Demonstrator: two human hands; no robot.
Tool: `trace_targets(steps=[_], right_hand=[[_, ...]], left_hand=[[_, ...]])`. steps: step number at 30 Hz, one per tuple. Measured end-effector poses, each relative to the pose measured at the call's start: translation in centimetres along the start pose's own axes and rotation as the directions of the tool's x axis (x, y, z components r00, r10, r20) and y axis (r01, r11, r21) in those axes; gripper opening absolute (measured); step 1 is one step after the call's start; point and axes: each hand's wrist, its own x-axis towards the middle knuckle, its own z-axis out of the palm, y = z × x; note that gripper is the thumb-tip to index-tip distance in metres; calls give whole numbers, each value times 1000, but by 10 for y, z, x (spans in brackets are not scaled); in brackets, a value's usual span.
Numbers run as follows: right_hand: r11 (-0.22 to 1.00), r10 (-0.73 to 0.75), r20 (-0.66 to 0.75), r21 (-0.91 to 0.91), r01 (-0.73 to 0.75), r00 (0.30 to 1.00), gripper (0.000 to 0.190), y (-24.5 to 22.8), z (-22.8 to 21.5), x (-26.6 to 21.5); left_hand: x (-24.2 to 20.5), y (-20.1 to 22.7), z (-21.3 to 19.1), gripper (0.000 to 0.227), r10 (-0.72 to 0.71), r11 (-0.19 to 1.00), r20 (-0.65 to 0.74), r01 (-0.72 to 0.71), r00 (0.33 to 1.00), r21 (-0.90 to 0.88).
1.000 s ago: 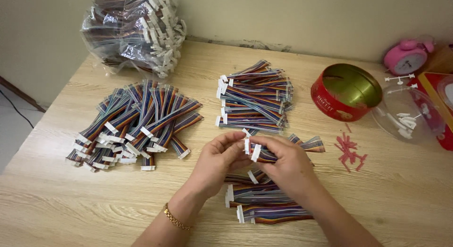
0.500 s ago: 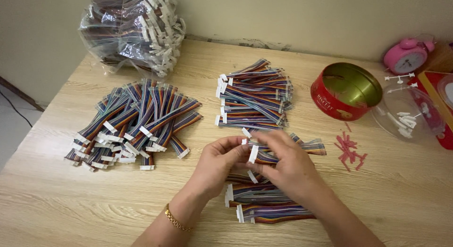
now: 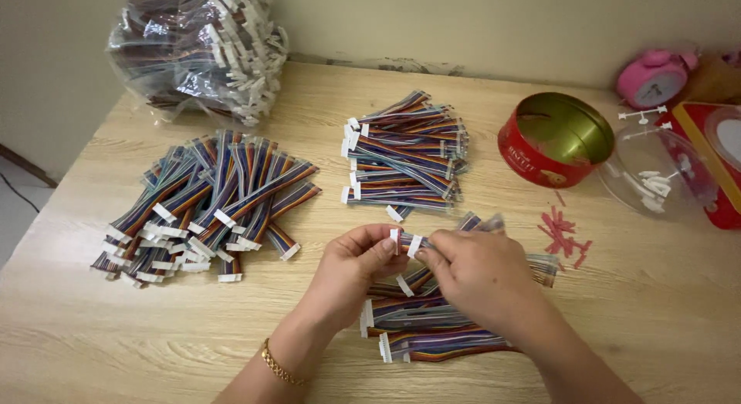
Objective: Bundling sets of ribbon cables together using small rubber bands.
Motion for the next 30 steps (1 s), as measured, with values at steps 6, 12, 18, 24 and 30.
trace_targets(steps=[6,12,18,24,30], right_hand=[[999,-42,-84,9,43,996,29,-1,5,-3],[997,-5,-33,75,8,999,27,-7,-2,-5],[996,-9,-23,83,11,1000,23,-7,-4,-4],[902,258,133,322,-288,957,22,20,-36,-2],[860,506,-203,197,-471,838,29,149,-53,-22]], left_hand=[[-2,-11,2,19,82,985,17,-84,996,148],[-14,-5,7,18,116,983,55,-122,992,139],[-10,-2,10,18,102,972,45,-109,994,208],[-19,35,8,27,94,809,26,-92,995,580],[-18,75,-14,35,158,37,-165,161,974,986]])
